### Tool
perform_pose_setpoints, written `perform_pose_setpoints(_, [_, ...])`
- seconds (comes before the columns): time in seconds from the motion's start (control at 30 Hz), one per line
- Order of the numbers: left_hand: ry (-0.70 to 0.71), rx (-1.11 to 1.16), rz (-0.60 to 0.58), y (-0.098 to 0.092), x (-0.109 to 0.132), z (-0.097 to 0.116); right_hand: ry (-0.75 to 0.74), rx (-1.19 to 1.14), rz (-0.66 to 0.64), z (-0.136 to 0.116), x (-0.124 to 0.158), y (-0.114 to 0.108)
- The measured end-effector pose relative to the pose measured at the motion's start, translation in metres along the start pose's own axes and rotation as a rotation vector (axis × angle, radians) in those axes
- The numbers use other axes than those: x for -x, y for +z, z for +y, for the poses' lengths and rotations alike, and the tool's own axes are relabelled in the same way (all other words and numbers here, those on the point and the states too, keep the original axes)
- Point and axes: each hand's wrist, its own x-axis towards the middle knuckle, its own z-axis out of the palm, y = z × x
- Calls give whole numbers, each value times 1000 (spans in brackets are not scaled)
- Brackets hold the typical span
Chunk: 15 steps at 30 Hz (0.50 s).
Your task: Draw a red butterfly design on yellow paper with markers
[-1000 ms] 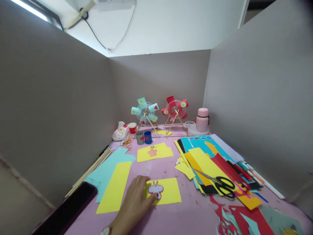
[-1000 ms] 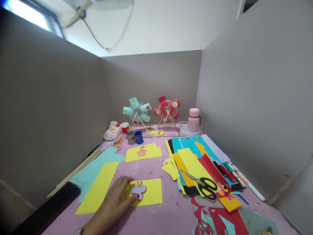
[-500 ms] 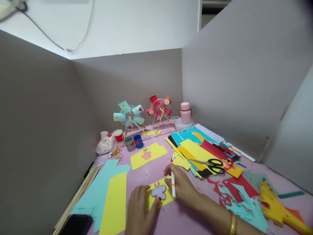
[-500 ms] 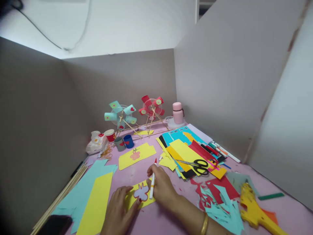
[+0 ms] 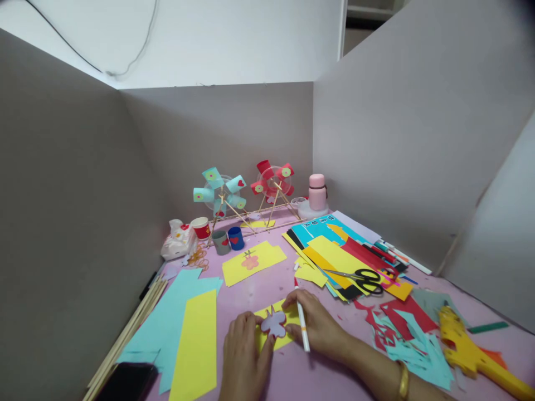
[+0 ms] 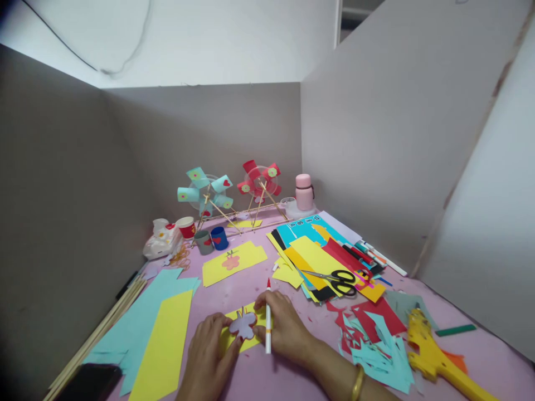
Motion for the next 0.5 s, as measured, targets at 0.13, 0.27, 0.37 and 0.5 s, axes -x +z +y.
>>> perform_pose_setpoints(0.13, [-13, 103, 13, -4, -1, 0, -6, -84, 36, -1, 2, 2])
perform_pose_setpoints(0.27, [-91, 201, 17, -7, -1, 3, 20, -206, 72, -7, 4, 5])
perform_pose_setpoints(0.37, [-164, 271, -5, -7, 1, 8, 46, -306, 97, -12, 4, 6])
perform_pose_setpoints(0.5, [-222, 352, -22, -4, 2, 14, 80, -417, 110, -17, 3, 5])
